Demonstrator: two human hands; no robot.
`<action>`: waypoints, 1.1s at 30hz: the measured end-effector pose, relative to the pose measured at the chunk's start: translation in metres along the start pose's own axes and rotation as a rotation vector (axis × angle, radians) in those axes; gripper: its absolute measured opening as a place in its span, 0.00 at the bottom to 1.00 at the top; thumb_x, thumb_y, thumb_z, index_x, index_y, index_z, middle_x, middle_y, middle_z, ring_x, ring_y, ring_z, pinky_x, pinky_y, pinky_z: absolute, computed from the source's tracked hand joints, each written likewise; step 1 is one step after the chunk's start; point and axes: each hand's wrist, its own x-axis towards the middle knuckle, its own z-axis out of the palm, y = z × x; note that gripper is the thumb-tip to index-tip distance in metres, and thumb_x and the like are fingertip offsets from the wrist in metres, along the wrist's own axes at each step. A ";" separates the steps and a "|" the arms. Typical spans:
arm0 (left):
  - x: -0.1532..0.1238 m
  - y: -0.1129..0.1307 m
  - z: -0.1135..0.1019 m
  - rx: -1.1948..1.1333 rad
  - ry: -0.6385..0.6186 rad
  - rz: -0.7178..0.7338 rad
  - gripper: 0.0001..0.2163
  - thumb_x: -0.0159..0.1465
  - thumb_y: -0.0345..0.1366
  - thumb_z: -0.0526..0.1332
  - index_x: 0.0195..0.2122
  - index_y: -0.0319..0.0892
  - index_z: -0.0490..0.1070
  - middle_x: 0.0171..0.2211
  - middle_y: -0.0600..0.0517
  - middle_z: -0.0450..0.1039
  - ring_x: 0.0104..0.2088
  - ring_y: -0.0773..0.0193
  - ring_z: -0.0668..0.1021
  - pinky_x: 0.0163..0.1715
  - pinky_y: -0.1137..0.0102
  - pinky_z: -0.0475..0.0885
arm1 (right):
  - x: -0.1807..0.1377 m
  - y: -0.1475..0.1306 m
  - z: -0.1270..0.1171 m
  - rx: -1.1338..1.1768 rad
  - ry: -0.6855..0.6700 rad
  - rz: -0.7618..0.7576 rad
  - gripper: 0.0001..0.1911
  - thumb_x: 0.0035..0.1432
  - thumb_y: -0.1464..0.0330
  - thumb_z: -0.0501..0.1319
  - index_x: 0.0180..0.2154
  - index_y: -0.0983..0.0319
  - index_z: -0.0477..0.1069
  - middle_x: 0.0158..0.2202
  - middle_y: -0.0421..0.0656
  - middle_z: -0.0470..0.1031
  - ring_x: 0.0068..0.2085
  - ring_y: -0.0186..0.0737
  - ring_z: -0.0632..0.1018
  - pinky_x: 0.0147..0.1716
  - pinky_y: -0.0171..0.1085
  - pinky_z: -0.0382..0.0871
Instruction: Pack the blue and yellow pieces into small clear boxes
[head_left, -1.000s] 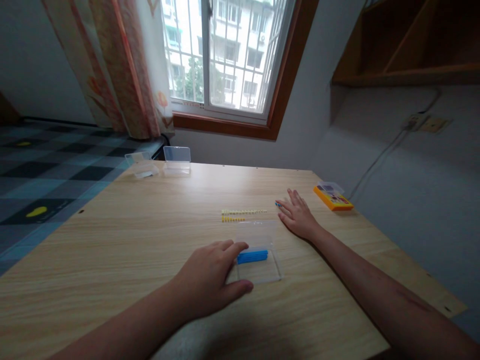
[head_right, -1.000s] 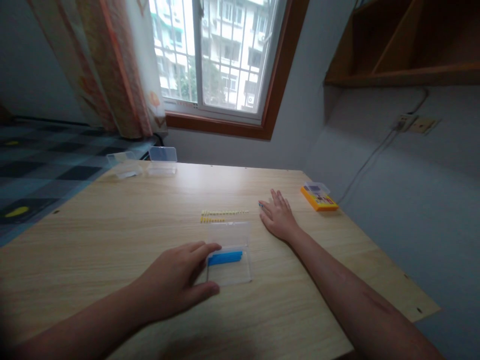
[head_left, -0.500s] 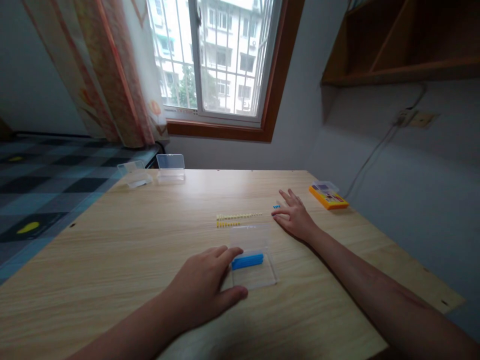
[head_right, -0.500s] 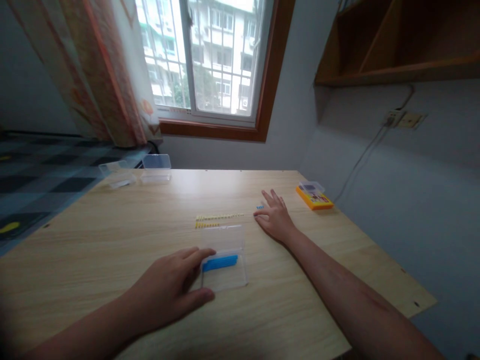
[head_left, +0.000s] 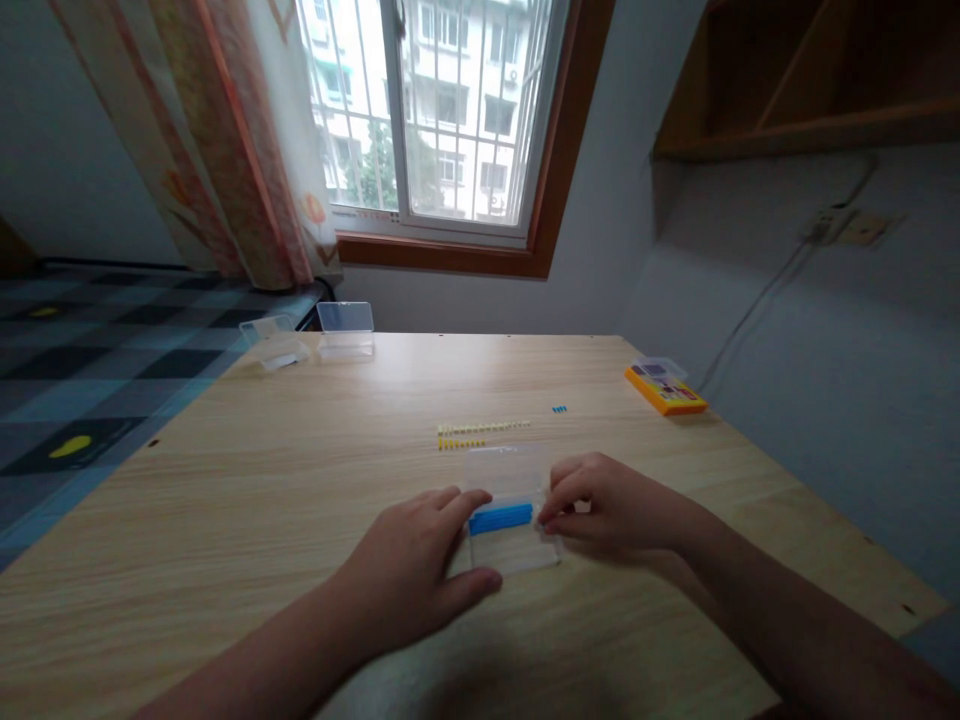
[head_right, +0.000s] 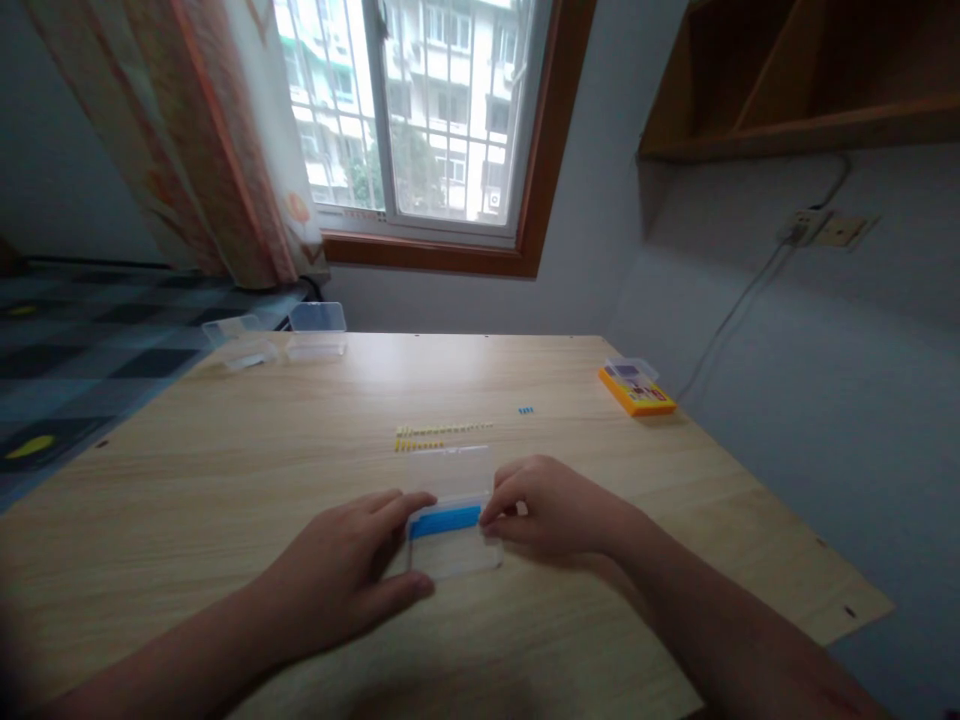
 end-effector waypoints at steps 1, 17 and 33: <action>0.000 0.000 0.000 0.004 -0.001 -0.001 0.26 0.61 0.45 0.66 0.60 0.45 0.69 0.43 0.47 0.77 0.45 0.49 0.80 0.46 0.56 0.74 | 0.001 -0.003 0.006 -0.012 -0.007 0.010 0.06 0.61 0.71 0.67 0.38 0.59 0.84 0.31 0.40 0.77 0.31 0.32 0.75 0.33 0.30 0.65; -0.001 -0.002 0.001 0.018 -0.012 0.007 0.27 0.62 0.47 0.66 0.61 0.43 0.67 0.46 0.45 0.77 0.46 0.48 0.79 0.47 0.56 0.74 | 0.011 -0.013 0.016 -0.142 -0.071 0.044 0.07 0.58 0.70 0.69 0.39 0.55 0.84 0.31 0.38 0.77 0.30 0.32 0.74 0.33 0.31 0.61; -0.001 -0.002 0.002 0.010 -0.023 0.000 0.28 0.62 0.47 0.66 0.62 0.43 0.67 0.48 0.46 0.77 0.48 0.46 0.80 0.48 0.54 0.74 | 0.000 -0.016 0.006 -0.208 -0.150 -0.083 0.08 0.62 0.73 0.61 0.35 0.60 0.80 0.28 0.38 0.72 0.29 0.31 0.71 0.31 0.33 0.58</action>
